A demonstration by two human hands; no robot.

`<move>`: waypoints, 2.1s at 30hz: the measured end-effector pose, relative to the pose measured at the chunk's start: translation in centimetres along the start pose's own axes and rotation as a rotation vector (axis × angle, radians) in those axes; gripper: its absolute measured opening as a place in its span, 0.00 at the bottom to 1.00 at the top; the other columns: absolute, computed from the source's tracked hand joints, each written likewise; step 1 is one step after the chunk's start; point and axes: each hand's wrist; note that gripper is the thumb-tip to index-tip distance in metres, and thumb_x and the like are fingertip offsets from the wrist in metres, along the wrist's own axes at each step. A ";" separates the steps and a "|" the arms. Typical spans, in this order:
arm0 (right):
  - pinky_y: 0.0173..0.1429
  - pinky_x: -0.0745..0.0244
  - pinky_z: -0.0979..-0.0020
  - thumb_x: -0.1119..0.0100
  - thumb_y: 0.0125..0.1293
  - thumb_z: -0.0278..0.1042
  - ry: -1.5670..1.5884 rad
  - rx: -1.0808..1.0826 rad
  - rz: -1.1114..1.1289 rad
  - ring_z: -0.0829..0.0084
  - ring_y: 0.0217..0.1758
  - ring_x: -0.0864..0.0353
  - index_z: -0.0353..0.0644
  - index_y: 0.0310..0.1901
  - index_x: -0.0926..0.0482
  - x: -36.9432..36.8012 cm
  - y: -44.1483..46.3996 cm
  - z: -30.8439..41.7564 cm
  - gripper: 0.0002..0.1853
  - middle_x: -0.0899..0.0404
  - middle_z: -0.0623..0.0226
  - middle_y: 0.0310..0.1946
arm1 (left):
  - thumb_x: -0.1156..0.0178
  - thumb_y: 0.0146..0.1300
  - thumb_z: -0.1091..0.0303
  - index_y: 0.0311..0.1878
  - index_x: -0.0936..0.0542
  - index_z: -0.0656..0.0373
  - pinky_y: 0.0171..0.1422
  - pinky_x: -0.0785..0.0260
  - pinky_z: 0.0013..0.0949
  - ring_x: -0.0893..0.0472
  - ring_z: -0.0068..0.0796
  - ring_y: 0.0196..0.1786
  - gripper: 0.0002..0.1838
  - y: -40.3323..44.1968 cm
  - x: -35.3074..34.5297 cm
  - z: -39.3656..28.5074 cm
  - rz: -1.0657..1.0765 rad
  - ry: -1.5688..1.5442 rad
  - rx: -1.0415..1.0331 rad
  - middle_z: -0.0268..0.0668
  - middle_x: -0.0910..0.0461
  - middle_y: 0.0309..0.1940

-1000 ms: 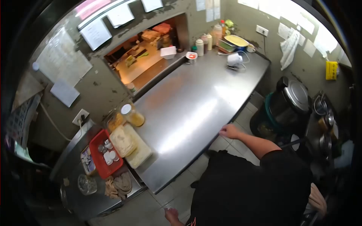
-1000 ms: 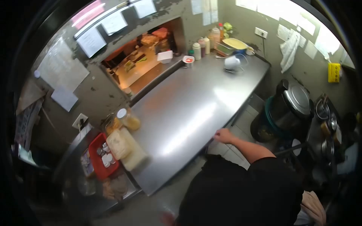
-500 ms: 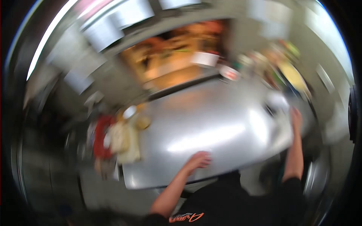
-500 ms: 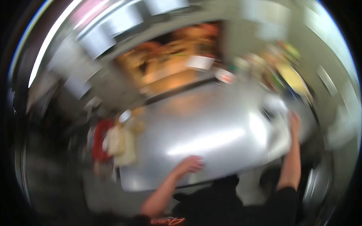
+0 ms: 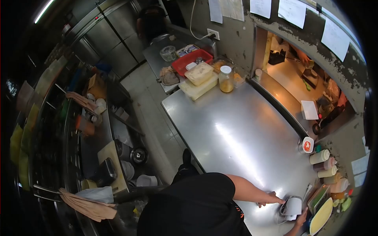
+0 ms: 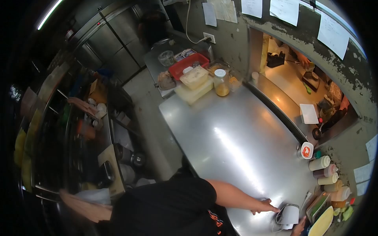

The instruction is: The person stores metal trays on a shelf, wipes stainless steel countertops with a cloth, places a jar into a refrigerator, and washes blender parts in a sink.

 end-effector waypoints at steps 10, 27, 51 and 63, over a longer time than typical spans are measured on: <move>0.57 0.32 0.66 0.46 0.67 0.49 0.869 0.056 0.584 0.69 0.50 0.26 0.42 0.53 0.30 -8.9 -19.3 16.5 0.22 0.25 0.64 0.47 | 0.38 0.44 0.29 0.72 0.53 0.60 0.62 0.37 0.56 0.36 0.54 0.66 0.62 0.9 -1.5 2.8 -0.228 -0.110 -0.232 0.54 0.42 0.68; 0.60 0.32 0.64 0.23 0.33 0.48 0.197 0.954 0.720 0.61 0.59 0.29 0.32 0.68 0.45 -29.6 -44.2 57.8 0.60 0.32 0.51 0.57 | 0.37 0.59 0.47 0.70 0.50 0.62 0.68 0.43 0.36 0.37 0.33 0.64 0.46 -28.1 28.6 16.9 -0.453 -0.671 -1.220 0.44 0.38 0.61; 0.69 0.43 0.61 0.22 0.31 0.57 0.292 1.404 0.497 0.53 0.65 0.35 0.33 0.68 0.45 -67.8 -57.7 102.6 0.63 0.36 0.46 0.62 | 0.42 0.61 0.42 0.73 0.52 0.60 0.70 0.46 0.35 0.38 0.32 0.67 0.47 -58.5 84.1 23.8 -0.772 -0.304 -1.321 0.41 0.39 0.66; 0.61 0.34 0.66 0.27 0.48 0.46 0.500 0.776 0.440 0.59 0.57 0.27 0.30 0.68 0.47 -80.2 -52.5 105.7 0.51 0.28 0.47 0.53 | 0.42 0.63 0.45 0.63 0.38 0.66 0.62 0.36 0.34 0.28 0.34 0.57 0.37 -54.9 98.7 19.0 -0.664 -0.110 -0.684 0.44 0.28 0.54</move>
Point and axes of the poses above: each hand's wrist, its own y-axis towards the middle knuckle, its own x-axis out of the back of the hand, z = x × y
